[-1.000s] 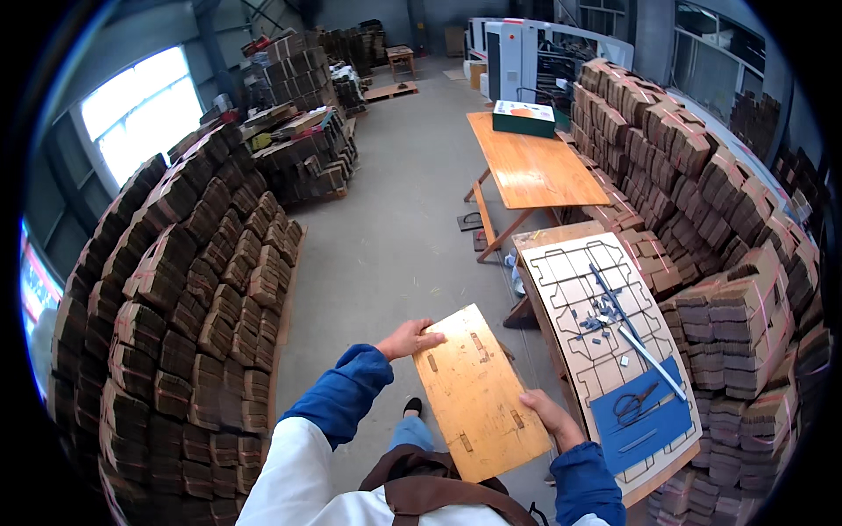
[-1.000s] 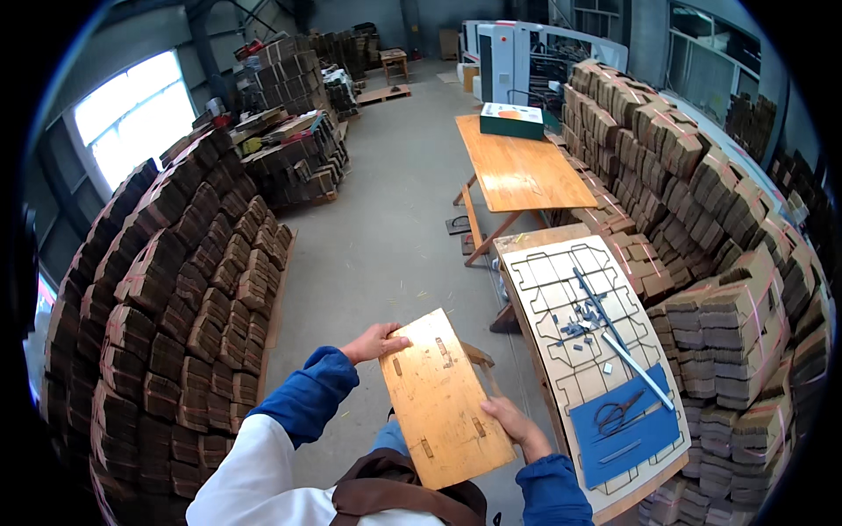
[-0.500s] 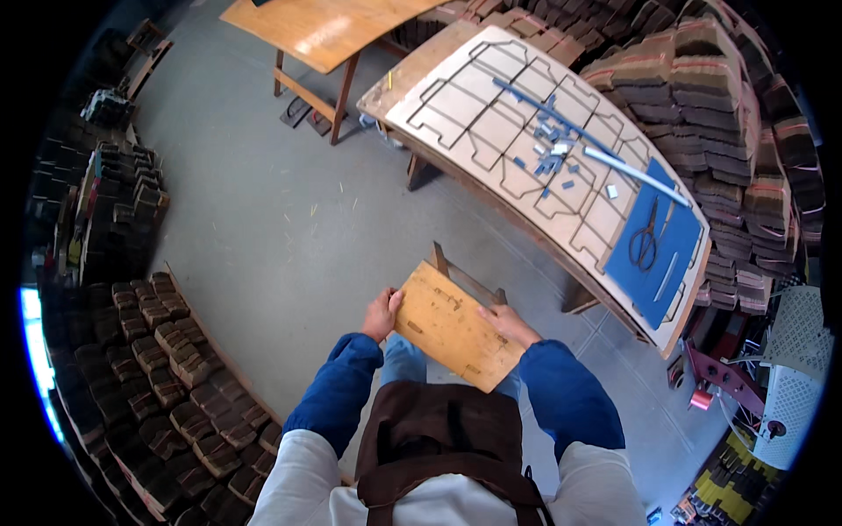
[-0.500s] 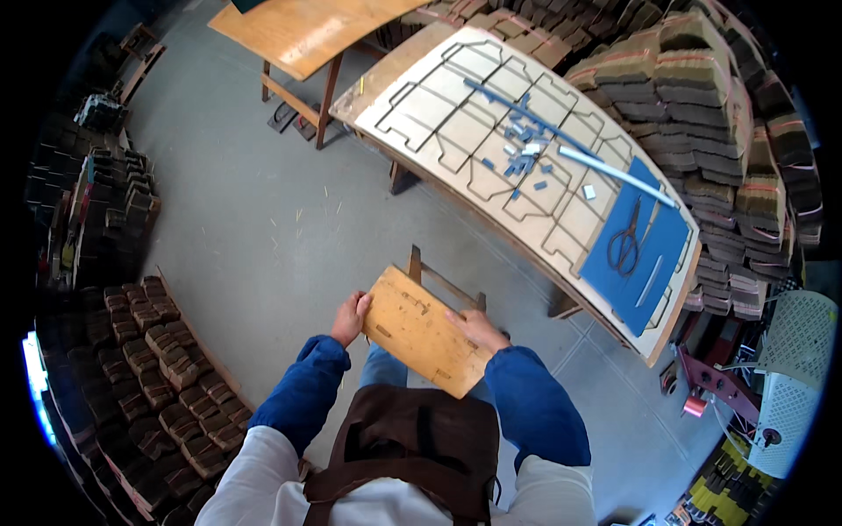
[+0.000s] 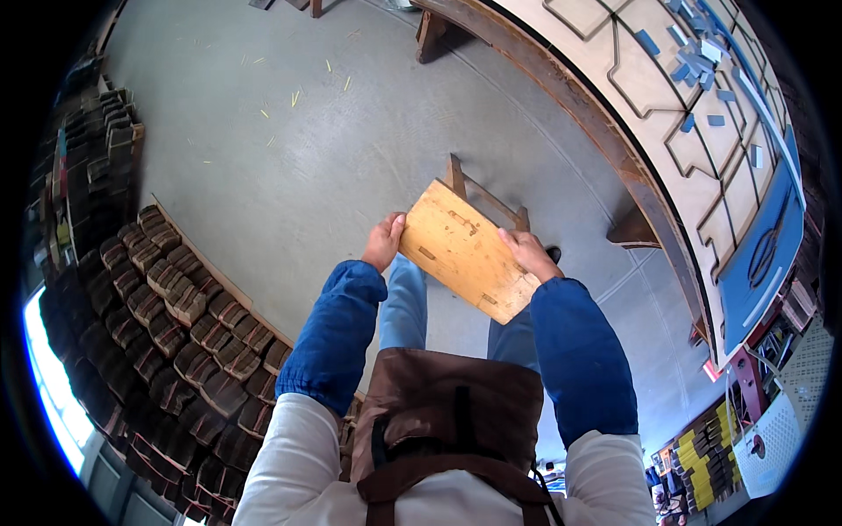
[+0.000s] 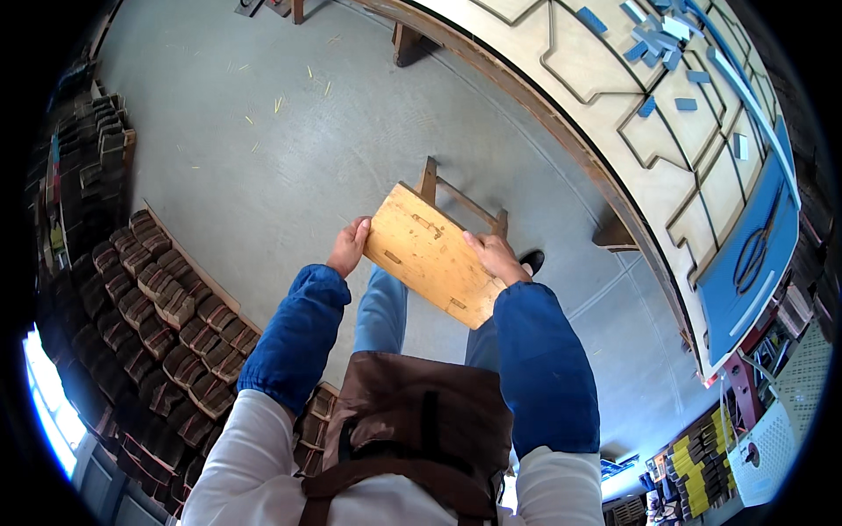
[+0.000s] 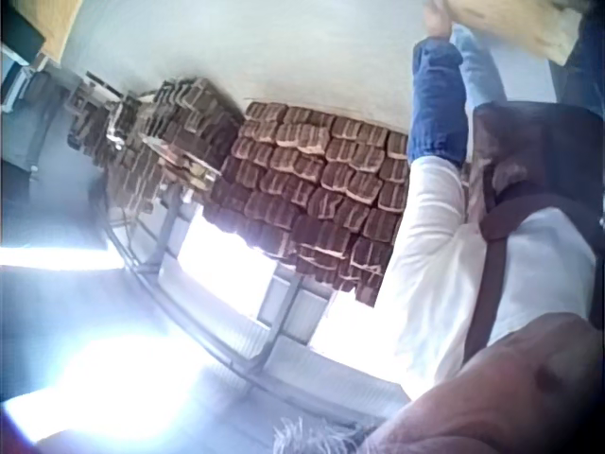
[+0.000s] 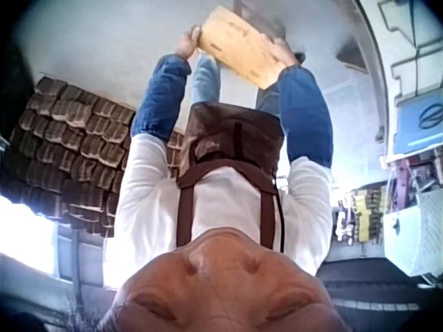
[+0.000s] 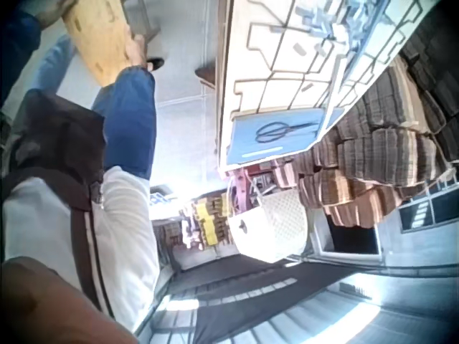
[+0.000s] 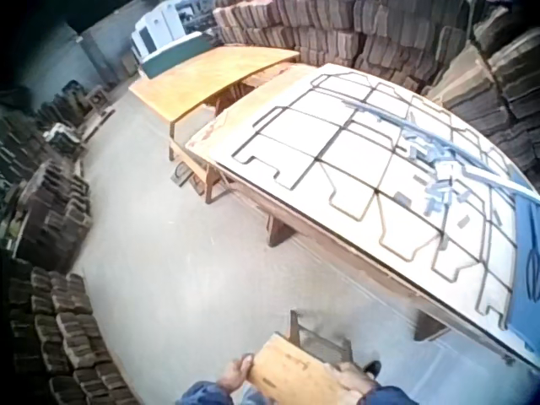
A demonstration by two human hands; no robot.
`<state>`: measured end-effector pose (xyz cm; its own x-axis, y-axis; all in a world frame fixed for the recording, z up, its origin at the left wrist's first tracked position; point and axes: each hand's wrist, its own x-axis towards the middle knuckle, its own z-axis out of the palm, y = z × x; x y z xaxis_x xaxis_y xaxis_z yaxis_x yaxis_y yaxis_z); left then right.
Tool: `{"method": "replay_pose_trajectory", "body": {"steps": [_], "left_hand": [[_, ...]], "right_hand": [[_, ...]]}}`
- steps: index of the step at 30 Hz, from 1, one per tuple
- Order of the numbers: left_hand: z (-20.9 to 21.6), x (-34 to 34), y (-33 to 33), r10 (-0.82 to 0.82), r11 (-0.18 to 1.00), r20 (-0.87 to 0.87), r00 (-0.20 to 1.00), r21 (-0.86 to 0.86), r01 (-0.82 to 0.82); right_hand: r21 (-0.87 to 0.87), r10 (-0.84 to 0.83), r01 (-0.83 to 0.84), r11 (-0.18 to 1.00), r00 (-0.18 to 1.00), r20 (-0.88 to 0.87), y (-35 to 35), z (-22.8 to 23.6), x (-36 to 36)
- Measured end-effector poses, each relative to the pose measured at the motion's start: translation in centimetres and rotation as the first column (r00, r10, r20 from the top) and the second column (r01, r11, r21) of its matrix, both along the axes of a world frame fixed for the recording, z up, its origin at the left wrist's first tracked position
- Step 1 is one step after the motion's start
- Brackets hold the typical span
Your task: The person walks through a warehouse and places a wooden board on a table. They then use scissors to cut small blue pieces from a larger sheet and fit them into a pre-cut wooden puzzle board.
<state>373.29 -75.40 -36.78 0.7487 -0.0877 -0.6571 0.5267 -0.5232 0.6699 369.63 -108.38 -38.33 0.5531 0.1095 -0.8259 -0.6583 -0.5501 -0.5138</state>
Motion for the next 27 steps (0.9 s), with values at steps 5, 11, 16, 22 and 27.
{"method": "replay_pose_trajectory", "body": {"steps": [5,11,16,22,27], "left_hand": [[-5.5,-2.8,-0.9,0.092,0.987,0.123,0.988,0.117,-0.107],[3.1,-14.4,0.8,-0.21,0.909,-0.105,0.972,0.344,0.234],[15.1,-19.2,0.8,-0.61,0.652,-0.49,0.623,0.137,0.746],[17.3,-14.8,-1.2,-0.83,0.356,-0.46,0.316,-0.001,0.934],[25.3,-7.3,-5.0,-0.877,0.083,-0.465,0.121,0.101,0.991]], "right_hand": [[-0.116,-0.009,0.028,0.993,0.987,0.158,-0.3,-1.8,0.2],[-0.451,-0.099,0.257,0.855,0.933,0.345,-5.4,5.0,-15.4],[-0.213,0.053,-0.093,0.973,0.981,-0.184,-7.7,15.8,-28.9],[0.333,0.124,-0.074,0.94,0.983,-0.134,-13.1,15.9,-27.1],[0.511,0.189,-0.104,0.853,0.975,-0.119,-14.2,18.9,-24.0]]}}
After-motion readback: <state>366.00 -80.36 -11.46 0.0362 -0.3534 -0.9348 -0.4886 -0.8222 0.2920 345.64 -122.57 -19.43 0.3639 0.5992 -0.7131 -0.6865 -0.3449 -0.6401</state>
